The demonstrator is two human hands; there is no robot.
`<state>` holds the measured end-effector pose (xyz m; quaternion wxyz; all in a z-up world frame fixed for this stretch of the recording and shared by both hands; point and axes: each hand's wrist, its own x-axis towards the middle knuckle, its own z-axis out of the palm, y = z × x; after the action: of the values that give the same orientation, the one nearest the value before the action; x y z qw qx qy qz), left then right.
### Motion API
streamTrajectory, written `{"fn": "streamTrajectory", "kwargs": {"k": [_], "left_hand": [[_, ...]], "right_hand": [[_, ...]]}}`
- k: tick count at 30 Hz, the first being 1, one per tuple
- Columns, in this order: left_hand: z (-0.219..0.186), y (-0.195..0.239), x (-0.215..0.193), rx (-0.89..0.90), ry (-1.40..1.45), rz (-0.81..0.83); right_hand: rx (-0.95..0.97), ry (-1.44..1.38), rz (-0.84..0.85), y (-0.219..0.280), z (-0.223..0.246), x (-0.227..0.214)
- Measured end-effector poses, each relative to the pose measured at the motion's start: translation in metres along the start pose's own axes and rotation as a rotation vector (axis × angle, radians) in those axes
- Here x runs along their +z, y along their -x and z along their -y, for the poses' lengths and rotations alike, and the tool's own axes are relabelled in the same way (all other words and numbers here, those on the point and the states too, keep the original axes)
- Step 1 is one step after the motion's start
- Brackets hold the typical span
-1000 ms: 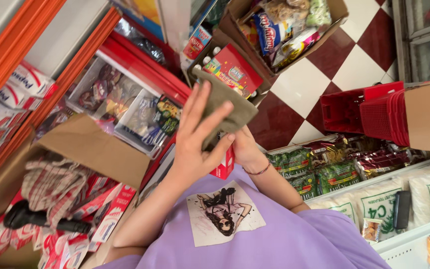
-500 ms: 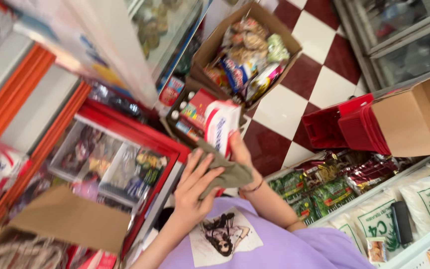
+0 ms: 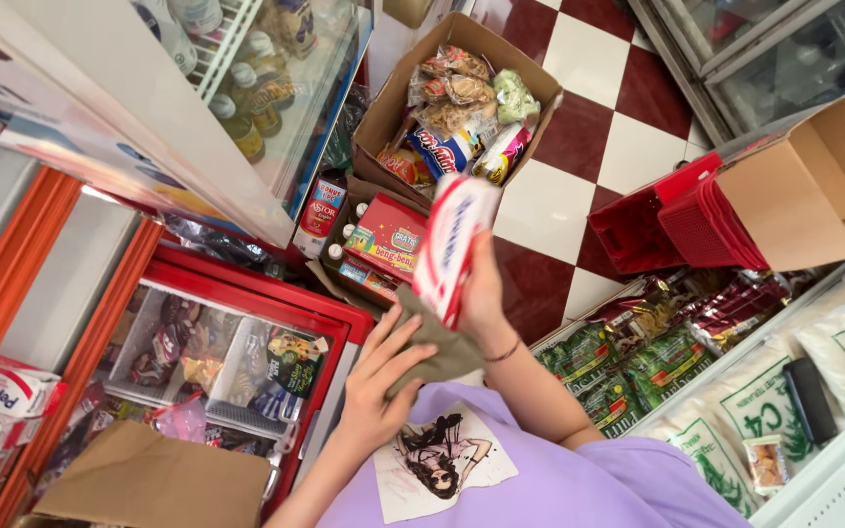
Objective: The person picks up boxes of toothpaste, scans the barcode on each box with a handheld scanner, wipes the box with a cloth, and places the cleaned item onto a retail shelf.
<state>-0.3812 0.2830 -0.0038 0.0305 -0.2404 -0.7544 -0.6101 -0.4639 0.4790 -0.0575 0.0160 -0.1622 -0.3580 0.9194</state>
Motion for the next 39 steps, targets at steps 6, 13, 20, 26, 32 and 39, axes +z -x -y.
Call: {"fn": "streamTrajectory", "kwargs": {"k": [6, 13, 20, 26, 32, 39], "left_hand": [[0.05, 0.021, -0.017, -0.542, 0.235, -0.293], [0.049, -0.033, -0.063, -0.62, 0.921, -0.518], [0.009, -0.073, -0.069, -0.13, 0.357, 0.135], [0.012, -0.065, -0.058, -0.154, 0.15, -0.197], [0.009, -0.045, -0.023, -0.02, 0.062, -0.421], [0.016, 0.003, -0.004, 0.154, 0.053, -0.104]], "right_hand": [[-0.041, -0.145, 0.251, 0.002, 0.02, -0.016], [0.169, 0.49, 0.382, 0.05, 0.013, 0.003], [0.173, 0.678, 0.601, 0.066, 0.011, 0.025], [0.186, 0.55, 0.415, 0.067, -0.013, 0.031], [0.042, 0.353, 0.21, 0.06, -0.019, 0.045], [-0.33, 0.16, 0.079, 0.033, 0.011, 0.034]]}}
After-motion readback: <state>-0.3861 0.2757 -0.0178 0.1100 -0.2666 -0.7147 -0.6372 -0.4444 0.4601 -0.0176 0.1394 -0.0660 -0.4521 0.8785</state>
